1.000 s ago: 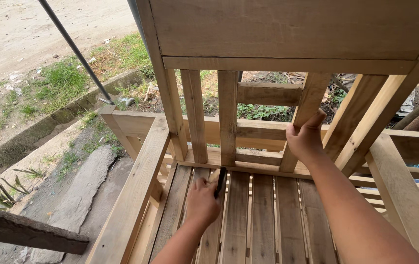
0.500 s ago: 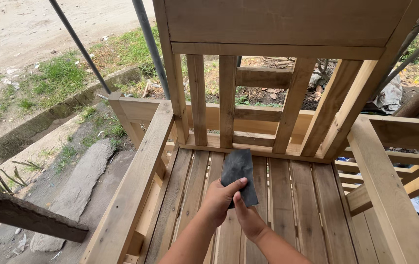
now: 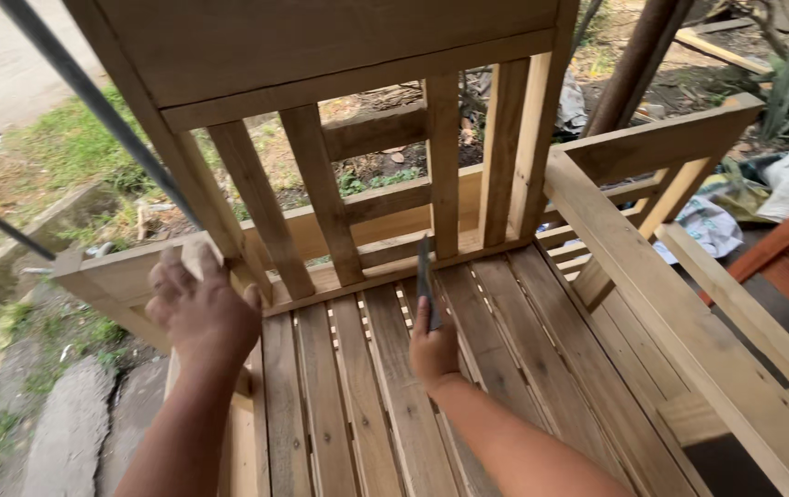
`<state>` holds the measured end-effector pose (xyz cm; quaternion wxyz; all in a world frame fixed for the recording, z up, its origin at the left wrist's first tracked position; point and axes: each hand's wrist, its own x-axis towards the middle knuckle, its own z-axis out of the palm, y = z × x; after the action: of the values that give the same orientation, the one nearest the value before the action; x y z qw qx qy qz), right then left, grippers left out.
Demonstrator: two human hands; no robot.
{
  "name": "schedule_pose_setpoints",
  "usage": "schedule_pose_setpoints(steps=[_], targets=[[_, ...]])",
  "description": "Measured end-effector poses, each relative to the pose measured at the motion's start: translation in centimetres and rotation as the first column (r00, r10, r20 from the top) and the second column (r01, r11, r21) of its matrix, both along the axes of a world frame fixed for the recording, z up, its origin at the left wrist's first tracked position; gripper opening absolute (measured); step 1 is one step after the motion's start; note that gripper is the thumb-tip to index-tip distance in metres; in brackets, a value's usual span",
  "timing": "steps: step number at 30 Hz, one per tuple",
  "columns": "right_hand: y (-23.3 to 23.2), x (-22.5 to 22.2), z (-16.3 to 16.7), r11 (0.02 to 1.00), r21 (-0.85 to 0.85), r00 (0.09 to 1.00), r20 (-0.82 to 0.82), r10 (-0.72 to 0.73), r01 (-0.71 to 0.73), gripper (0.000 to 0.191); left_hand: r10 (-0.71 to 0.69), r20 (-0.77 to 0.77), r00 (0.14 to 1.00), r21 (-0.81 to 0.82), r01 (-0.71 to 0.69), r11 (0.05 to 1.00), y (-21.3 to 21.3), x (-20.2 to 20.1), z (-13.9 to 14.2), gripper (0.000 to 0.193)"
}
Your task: The person sands the surfaces of a wooden chair using a sanding block. They work on the armrests, seat slats, and backrest slats, moving the sanding block back and forth across each surface.
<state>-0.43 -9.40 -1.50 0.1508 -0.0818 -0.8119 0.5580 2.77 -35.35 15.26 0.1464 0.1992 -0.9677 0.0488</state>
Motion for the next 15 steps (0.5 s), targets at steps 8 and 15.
schedule_pose_setpoints(steps=[8, 15], targets=[[-7.0, -5.1, 4.1, 0.981, 0.185, 0.912, -0.391, 0.129, -0.059, 0.045, 0.126, 0.396, 0.910, 0.006, -0.139, 0.990, -0.5, -2.3, -3.1, 0.094], [-15.4, -8.7, 3.5, 0.978, 0.182, 0.915, -0.403, -0.019, 0.100, 0.074, 0.106, 0.418, 0.902, 0.027, -0.129, 0.991, -0.5, -1.6, -1.6, 0.093]])
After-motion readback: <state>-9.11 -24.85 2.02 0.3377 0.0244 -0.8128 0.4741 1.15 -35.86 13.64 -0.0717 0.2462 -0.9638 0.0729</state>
